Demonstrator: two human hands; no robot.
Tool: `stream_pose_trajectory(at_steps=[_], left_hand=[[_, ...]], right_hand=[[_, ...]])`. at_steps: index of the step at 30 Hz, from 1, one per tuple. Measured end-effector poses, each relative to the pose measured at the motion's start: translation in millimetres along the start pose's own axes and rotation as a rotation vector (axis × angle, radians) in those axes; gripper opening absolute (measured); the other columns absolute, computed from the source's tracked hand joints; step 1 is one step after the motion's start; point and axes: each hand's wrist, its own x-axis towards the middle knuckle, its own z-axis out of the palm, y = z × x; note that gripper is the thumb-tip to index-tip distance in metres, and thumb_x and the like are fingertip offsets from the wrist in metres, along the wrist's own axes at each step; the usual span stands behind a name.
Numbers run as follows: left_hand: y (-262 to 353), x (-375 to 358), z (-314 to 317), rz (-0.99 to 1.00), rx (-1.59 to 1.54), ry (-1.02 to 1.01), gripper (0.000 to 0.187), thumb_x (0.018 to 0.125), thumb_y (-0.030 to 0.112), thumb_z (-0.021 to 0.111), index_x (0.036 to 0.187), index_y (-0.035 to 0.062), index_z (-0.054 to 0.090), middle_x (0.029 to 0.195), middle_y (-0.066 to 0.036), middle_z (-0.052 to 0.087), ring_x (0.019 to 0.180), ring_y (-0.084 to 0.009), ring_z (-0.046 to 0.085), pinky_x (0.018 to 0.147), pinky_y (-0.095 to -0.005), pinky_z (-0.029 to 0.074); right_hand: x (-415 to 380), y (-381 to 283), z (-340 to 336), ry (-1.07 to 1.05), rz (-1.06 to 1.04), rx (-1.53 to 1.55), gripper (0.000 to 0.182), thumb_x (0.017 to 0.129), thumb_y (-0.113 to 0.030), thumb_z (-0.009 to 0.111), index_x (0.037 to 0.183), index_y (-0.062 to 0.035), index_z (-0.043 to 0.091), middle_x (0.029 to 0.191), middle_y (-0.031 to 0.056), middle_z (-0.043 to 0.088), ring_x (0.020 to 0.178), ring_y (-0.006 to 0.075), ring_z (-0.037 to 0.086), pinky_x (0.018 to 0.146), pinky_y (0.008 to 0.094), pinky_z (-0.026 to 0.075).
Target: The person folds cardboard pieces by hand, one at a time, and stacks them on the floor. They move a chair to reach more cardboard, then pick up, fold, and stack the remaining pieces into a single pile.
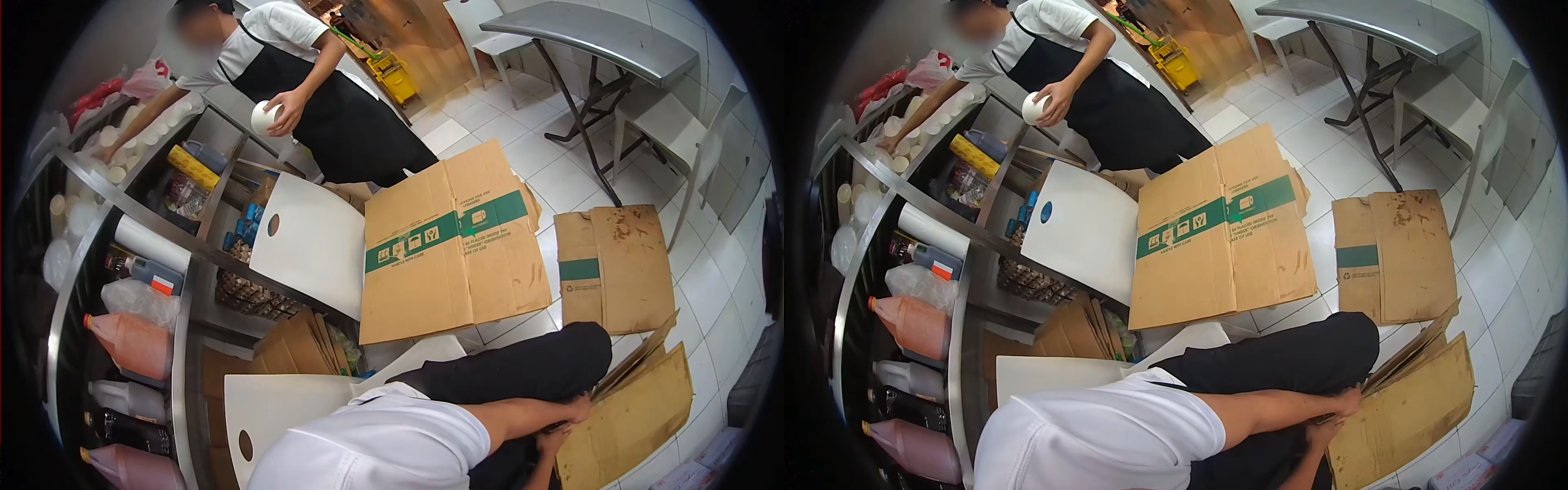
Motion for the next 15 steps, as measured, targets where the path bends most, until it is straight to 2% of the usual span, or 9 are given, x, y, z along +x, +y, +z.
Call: stream_pose_trajectory(at_steps=[2,3,5,6,8,11,12,14,15], left_hand=[[-1,4,8,-0.015,0.042,0.036,0.077,0.086,0.008,0.052,0.144,-0.0308,0.019,0.128,-0.047,0.053,0.107,-0.0468,0.069,0.088,-0.0454,0.058],[0,1,3,-0.018,0.041,0.039,0.077,0.086,0.008,0.052,0.144,-0.0308,0.019,0.128,-0.047,0.053,0.107,-0.0468,0.069,0.088,-0.0454,0.058],[2,-5,-3,-0.089,-0.119,-0.068,0.083,0.084,0.004,0.053,0.152,-0.0222,0.013,0.146,-0.046,0.038,0.126,-0.0468,0.058,0.103,-0.044,0.051],[2,-6,-6,-0.091,-0.117,-0.064,0.083,0.084,0.004,0.053,0.152,-0.0222,0.013,0.146,-0.046,0.038,0.126,-0.0468,0.058,0.103,-0.044,0.051],[1,-8,-1,-0.082,-0.224,0.056,0.085,0.084,0.003,0.053,0.155,-0.0158,0.01,0.151,-0.043,0.033,0.135,-0.0456,0.049,0.11,-0.0442,0.044],[-5,-3,19,-0.057,-0.368,0.229,0.091,0.083,0.001,0.054,0.16,-0.0061,0.005,0.158,-0.037,0.027,0.147,-0.0438,0.035,0.12,-0.0444,0.034],[-11,0,25,-0.053,-0.356,0.227,0.091,0.083,0.001,0.054,0.16,-0.0061,0.005,0.158,-0.037,0.027,0.147,-0.0438,0.035,0.12,-0.0444,0.034],[-20,4,28,0.222,-0.525,0.45,0.102,0.082,-0.001,0.056,0.165,0.0134,-0.002,0.165,-0.029,0.019,0.156,-0.041,0.015,0.126,-0.0441,0.018],[-20,6,26,0.229,-0.514,0.447,0.102,0.082,-0.001,0.056,0.165,0.0134,-0.002,0.165,-0.029,0.019,0.156,-0.041,0.015,0.126,-0.0441,0.018]], right_hand=[[-1,-1,-2,-0.058,0.075,-0.016,0.134,0.064,-0.051,0.09,0.161,-0.0023,0.01,0.163,0.0322,0.023,0.151,0.0539,0.012,0.125,0.0508,0.021],[-1,-3,-3,-0.06,0.071,-0.017,0.134,0.064,-0.051,0.09,0.161,-0.0023,0.01,0.163,0.0322,0.023,0.151,0.0539,0.012,0.125,0.0508,0.021],[-2,-2,-1,-0.075,0.061,-0.023,0.131,0.067,-0.048,0.089,0.161,-0.0024,0.011,0.162,0.0335,0.023,0.152,0.0537,0.012,0.125,0.0509,0.021],[-1,2,0,-0.075,0.057,-0.022,0.131,0.067,-0.048,0.089,0.161,-0.0024,0.011,0.162,0.0335,0.023,0.152,0.0537,0.012,0.125,0.0509,0.021],[0,6,1,-0.103,0.136,-0.007,0.131,0.069,-0.064,0.08,0.162,0.0,0.013,0.168,0.0239,0.015,0.157,0.0388,0.006,0.128,0.0534,-0.001],[0,-2,-9,-0.153,0.003,0.025,0.129,0.071,-0.06,0.081,0.161,0.0014,0.013,0.168,0.0237,0.015,0.157,0.0378,0.008,0.128,0.0511,0.0],[0,-3,-8,-0.146,0.004,0.036,0.129,0.071,-0.06,0.081,0.161,0.0014,0.013,0.168,0.0237,0.015,0.157,0.0378,0.008,0.128,0.0511,0.0],[-2,-10,-7,-0.118,0.104,0.01,0.11,0.08,-0.037,0.08,0.161,-0.0008,0.016,0.166,0.0284,0.018,0.153,0.0507,0.011,0.126,0.0502,0.018],[-4,-14,-8,-0.11,0.104,0.02,0.11,0.08,-0.037,0.08,0.161,-0.0008,0.016,0.166,0.0284,0.018,0.153,0.0507,0.011,0.126,0.0502,0.018]])
